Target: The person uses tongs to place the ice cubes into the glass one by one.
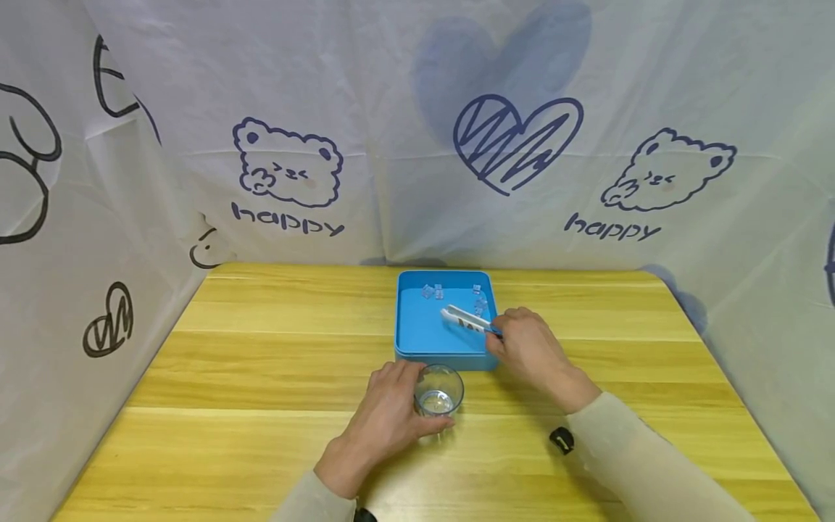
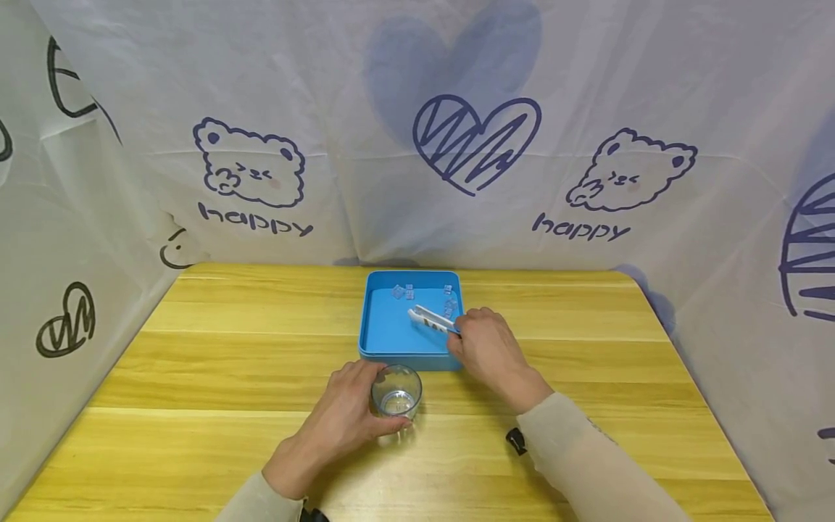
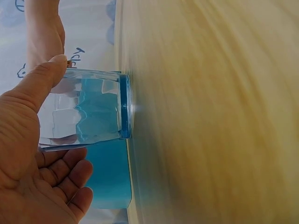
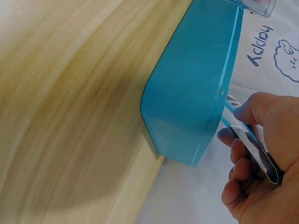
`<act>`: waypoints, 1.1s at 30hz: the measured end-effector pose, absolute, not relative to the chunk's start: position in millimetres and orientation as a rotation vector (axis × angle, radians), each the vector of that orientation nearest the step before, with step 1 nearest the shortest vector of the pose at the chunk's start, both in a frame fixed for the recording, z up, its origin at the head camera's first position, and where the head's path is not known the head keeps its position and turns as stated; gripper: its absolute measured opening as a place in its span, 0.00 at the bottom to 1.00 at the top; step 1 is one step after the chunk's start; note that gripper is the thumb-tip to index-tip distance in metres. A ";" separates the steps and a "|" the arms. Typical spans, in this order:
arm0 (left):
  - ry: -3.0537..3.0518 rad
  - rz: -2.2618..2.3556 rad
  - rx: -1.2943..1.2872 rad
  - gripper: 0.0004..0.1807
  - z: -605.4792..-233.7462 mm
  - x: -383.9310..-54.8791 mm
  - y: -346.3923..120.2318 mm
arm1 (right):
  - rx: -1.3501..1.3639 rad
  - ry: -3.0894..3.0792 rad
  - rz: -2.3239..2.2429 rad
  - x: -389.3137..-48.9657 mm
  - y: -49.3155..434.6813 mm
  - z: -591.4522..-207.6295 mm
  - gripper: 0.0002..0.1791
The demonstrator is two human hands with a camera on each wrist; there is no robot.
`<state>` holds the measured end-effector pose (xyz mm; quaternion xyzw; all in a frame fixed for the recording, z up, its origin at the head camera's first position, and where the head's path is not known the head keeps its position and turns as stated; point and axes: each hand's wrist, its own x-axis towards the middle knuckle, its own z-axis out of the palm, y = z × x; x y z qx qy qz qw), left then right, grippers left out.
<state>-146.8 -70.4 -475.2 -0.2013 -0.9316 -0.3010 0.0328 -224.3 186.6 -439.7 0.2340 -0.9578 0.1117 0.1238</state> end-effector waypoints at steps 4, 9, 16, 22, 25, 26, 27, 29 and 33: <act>-2.876 -0.921 -0.614 0.47 -474.8 -146.6 -70.4 | 0.683 -2.792 0.339 -222.2 187.8 -438.5 0.20; -2.885 -0.923 -0.616 0.48 -474.5 -146.6 -70.2 | 0.681 -2.781 0.378 -219.4 189.8 -437.8 0.18; -2.878 -0.939 -0.624 0.50 -475.4 -148.0 -70.4 | 0.691 -2.736 0.391 -215.8 192.1 -435.3 0.13; -2.861 -0.937 -0.634 0.50 -475.7 -148.5 -70.6 | 0.731 -2.668 0.374 -209.3 196.5 -432.6 0.11; -2.860 -0.928 -0.633 0.50 -475.9 -148.2 -70.6 | 0.740 -2.649 0.375 -205.4 198.9 -431.2 0.09; -2.860 -0.924 -0.631 0.49 -475.9 -148.1 -70.7 | 0.744 -2.642 0.377 -204.4 199.4 -430.9 0.09; -2.862 -0.920 -0.629 0.49 -475.9 -147.9 -70.7 | 0.745 -2.636 0.377 -202.9 200.2 -430.3 0.08; -2.866 -0.909 -0.625 0.48 -475.9 -147.5 -70.7 | 0.750 -2.623 0.375 -200.2 201.1 -428.8 0.07; -2.868 -0.910 -0.623 0.48 -475.2 -147.0 -70.5 | 0.753 -2.606 0.363 -193.0 202.7 -424.2 0.07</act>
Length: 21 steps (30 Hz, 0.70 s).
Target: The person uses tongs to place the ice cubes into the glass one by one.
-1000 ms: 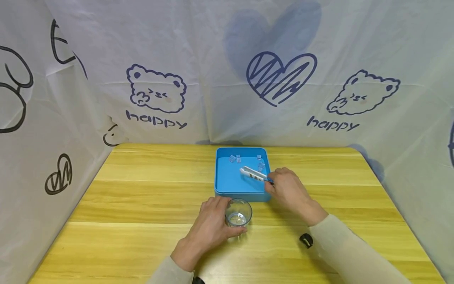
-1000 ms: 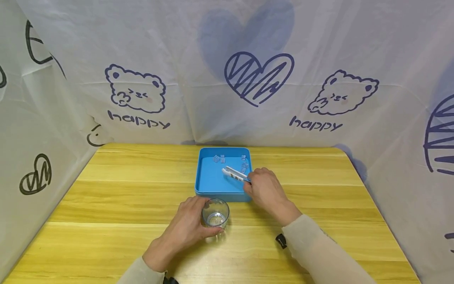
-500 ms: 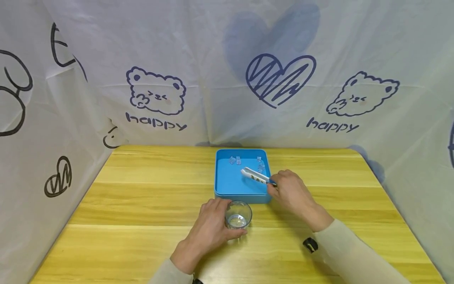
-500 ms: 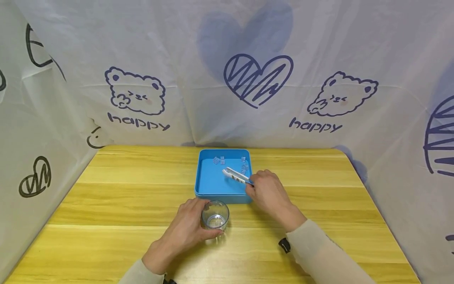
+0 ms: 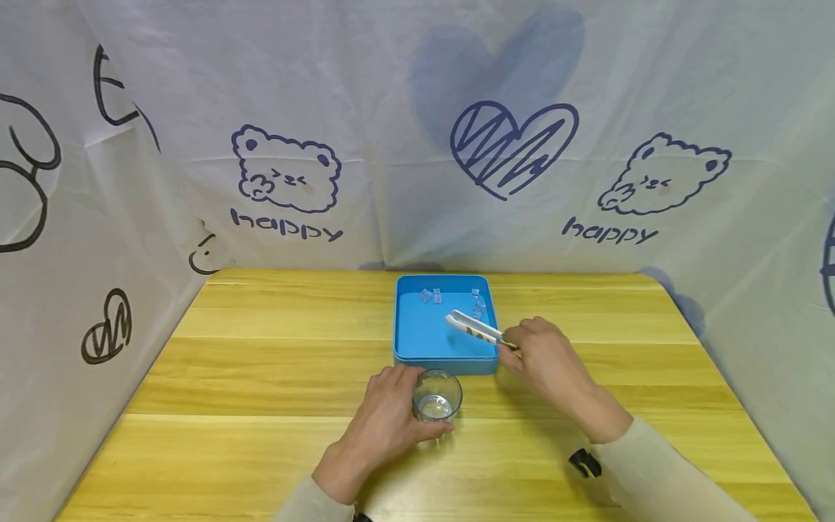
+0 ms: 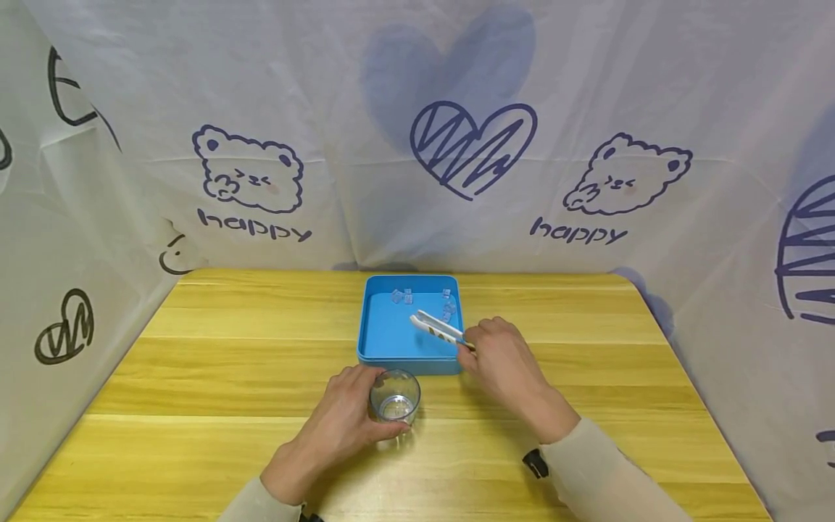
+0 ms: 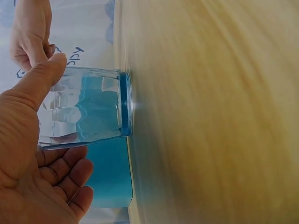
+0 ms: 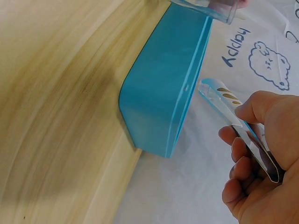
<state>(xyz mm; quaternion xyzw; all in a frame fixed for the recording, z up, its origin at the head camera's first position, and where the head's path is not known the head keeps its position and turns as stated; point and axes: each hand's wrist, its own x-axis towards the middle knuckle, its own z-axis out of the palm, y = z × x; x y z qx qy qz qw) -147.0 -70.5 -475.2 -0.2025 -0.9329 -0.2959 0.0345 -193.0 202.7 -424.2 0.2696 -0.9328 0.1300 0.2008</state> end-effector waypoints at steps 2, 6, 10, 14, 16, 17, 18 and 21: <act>-2.869 -0.909 -0.623 0.49 -475.2 -146.9 -70.5 | 0.760 -2.596 0.364 -189.4 203.2 -421.8 0.06; -2.871 -0.905 -0.623 0.49 -475.2 -146.9 -70.5 | 0.801 -2.543 0.364 -182.8 204.6 -418.2 0.06; -2.870 -0.903 -0.621 0.48 -475.4 -146.6 -70.7 | 0.844 -2.492 0.374 -174.4 204.7 -414.0 0.06; -2.862 -0.910 -0.623 0.48 -475.3 -146.2 -70.9 | 0.859 -2.509 0.396 -163.2 203.8 -408.9 0.06; -2.856 -0.917 -0.626 0.49 -475.1 -146.5 -70.7 | 0.870 -2.520 0.398 -157.5 203.8 -407.0 0.06; -2.854 -0.920 -0.627 0.49 -475.0 -146.6 -70.7 | 0.881 -2.521 0.396 -154.8 204.0 -406.4 0.06; -2.852 -0.921 -0.628 0.49 -475.1 -146.8 -70.6 | 0.892 -2.518 0.392 -152.3 204.2 -406.1 0.06; -2.854 -0.920 -0.624 0.50 -475.1 -147.3 -70.3 | 0.920 -2.506 0.389 -145.5 205.5 -405.5 0.06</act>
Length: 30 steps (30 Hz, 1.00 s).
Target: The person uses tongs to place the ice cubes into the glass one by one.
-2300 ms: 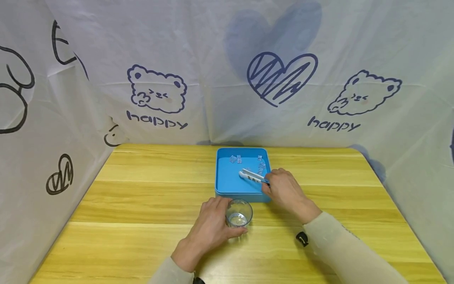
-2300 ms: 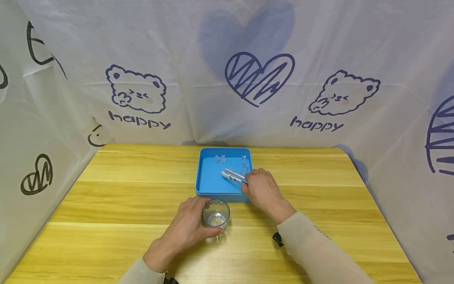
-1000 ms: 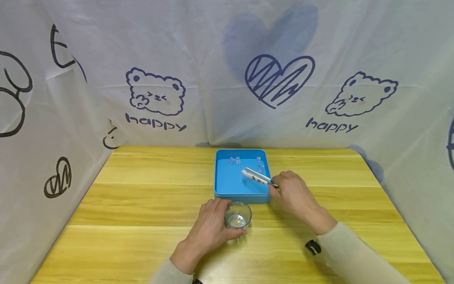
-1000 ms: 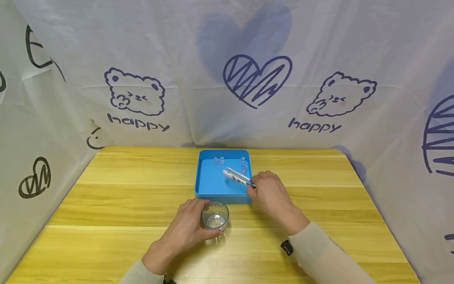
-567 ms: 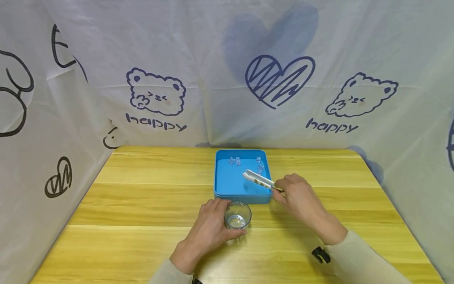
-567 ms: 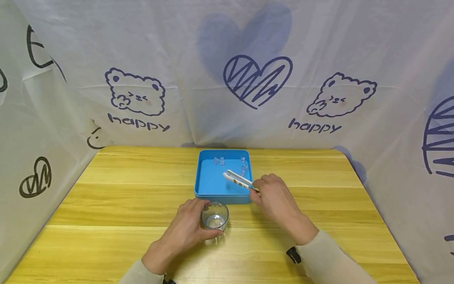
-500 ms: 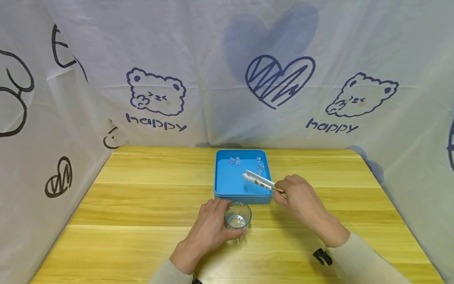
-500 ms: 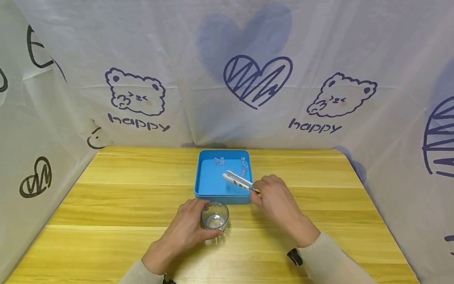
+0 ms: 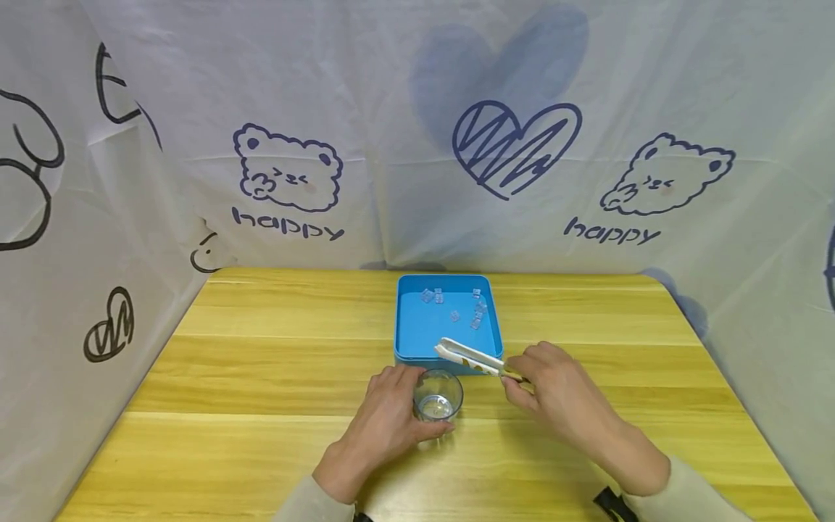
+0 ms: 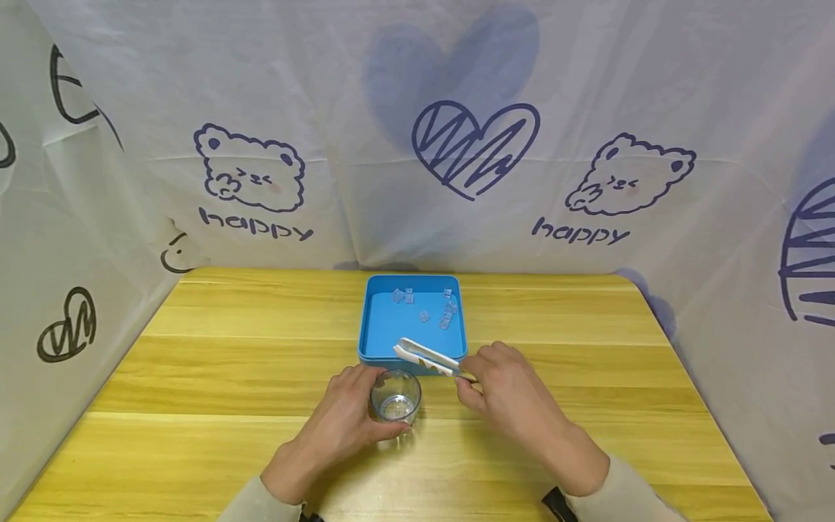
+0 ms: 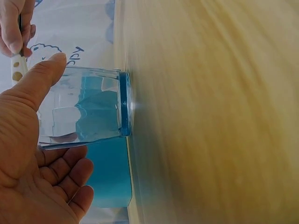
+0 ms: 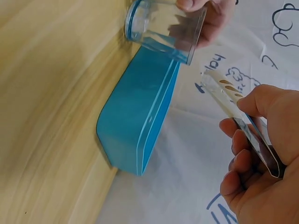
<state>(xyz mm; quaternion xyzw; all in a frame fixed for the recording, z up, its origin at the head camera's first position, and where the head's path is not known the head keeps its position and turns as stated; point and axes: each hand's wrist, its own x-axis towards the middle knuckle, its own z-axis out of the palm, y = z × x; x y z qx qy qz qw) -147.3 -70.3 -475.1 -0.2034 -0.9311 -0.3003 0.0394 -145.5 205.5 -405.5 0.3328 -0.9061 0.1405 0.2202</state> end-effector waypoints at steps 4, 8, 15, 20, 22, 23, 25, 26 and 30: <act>-2.854 -0.928 -0.622 0.49 -475.6 -147.6 -69.8 | 0.956 -2.500 0.407 -136.8 207.3 -405.7 0.06; -2.847 -0.934 -0.625 0.50 -475.9 -147.7 -69.7 | 0.989 -2.494 0.416 -130.6 208.3 -407.2 0.06; -2.847 -0.901 -0.623 0.47 -476.2 -146.8 -69.5 | 1.021 -2.483 0.419 -125.5 208.9 -412.9 0.07; -2.847 -0.893 -0.624 0.47 -476.4 -146.3 -69.6 | 1.033 -2.476 0.424 -124.5 209.3 -416.4 0.06; -2.848 -0.899 -0.624 0.48 -476.4 -146.4 -69.7 | 1.034 -2.477 0.425 -124.1 209.7 -417.1 0.05; -2.847 -0.900 -0.625 0.48 -476.5 -146.5 -69.8 | 1.035 -2.478 0.426 -123.9 209.8 -417.4 0.05; -2.847 -0.901 -0.624 0.48 -476.7 -146.7 -69.9 | 1.036 -2.482 0.425 -123.5 209.9 -417.8 0.05; -2.847 -0.900 -0.624 0.48 -476.7 -146.7 -70.1 | 1.036 -2.485 0.424 -123.3 209.9 -417.9 0.05; -2.843 -0.896 -0.623 0.47 -477.2 -146.8 -70.5 | 1.029 -2.494 0.422 -122.6 209.5 -418.6 0.05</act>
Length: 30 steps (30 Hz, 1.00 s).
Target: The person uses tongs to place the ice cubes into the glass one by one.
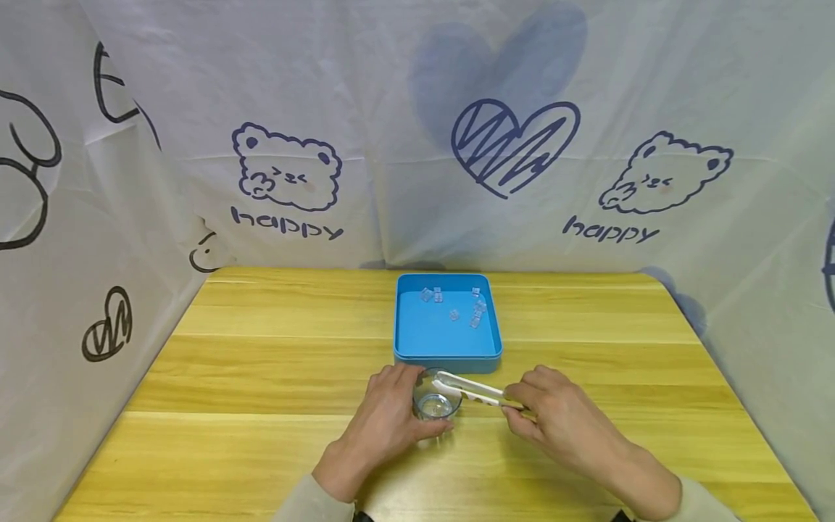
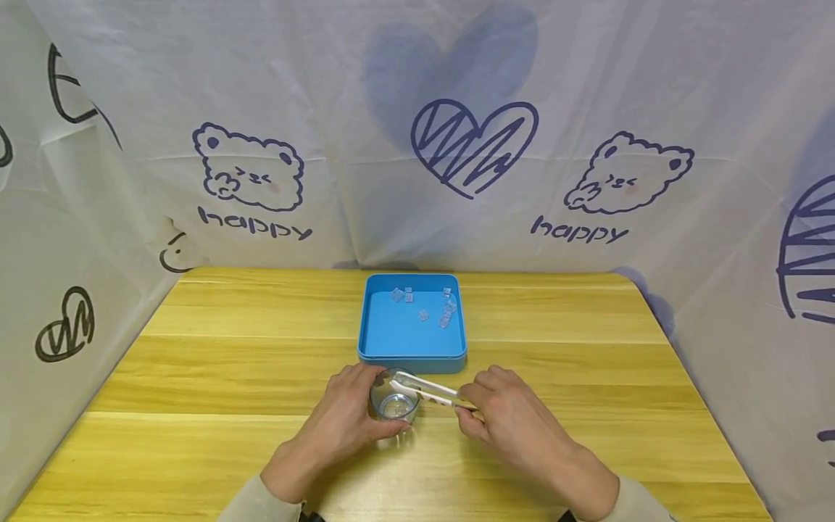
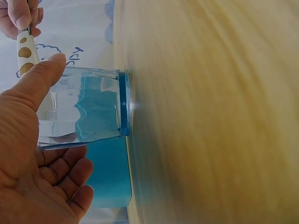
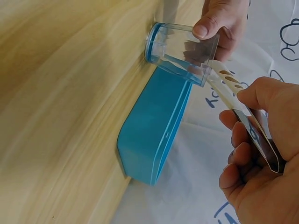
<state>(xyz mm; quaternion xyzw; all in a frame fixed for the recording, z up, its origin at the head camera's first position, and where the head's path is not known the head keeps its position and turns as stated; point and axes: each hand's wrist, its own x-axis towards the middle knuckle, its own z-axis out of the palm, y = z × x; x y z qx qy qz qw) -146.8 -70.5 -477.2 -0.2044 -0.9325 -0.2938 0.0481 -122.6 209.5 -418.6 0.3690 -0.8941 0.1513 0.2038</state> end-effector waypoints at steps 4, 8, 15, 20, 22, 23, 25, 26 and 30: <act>-2.843 -0.896 -0.621 0.46 -477.2 -146.7 -70.5 | 1.019 -2.503 0.428 -122.1 209.4 -418.9 0.05; -2.848 -0.891 -0.616 0.45 -476.5 -146.2 -70.5 | 1.015 -2.507 0.434 -121.7 209.6 -419.3 0.05; -2.850 -0.885 -0.621 0.45 -475.4 -146.1 -70.2 | 1.009 -2.518 0.432 -121.5 209.9 -419.8 0.05; -2.859 -0.894 -0.611 0.46 -475.2 -146.4 -70.1 | 0.996 -2.533 0.429 -121.4 209.2 -420.0 0.05; -2.862 -0.895 -0.608 0.46 -475.3 -146.5 -70.1 | 0.992 -2.538 0.430 -121.3 209.1 -420.2 0.05; -2.862 -0.896 -0.608 0.47 -475.4 -146.5 -70.2 | 0.991 -2.539 0.430 -121.3 209.1 -420.4 0.05; -2.863 -0.895 -0.607 0.47 -475.7 -146.7 -70.1 | 0.990 -2.541 0.432 -121.4 209.0 -420.6 0.05; -2.863 -0.896 -0.607 0.47 -475.9 -146.8 -70.1 | 0.990 -2.540 0.434 -121.4 209.0 -420.8 0.05; -2.865 -0.904 -0.608 0.47 -476.9 -147.3 -70.1 | 0.992 -2.536 0.440 -121.5 208.9 -421.5 0.05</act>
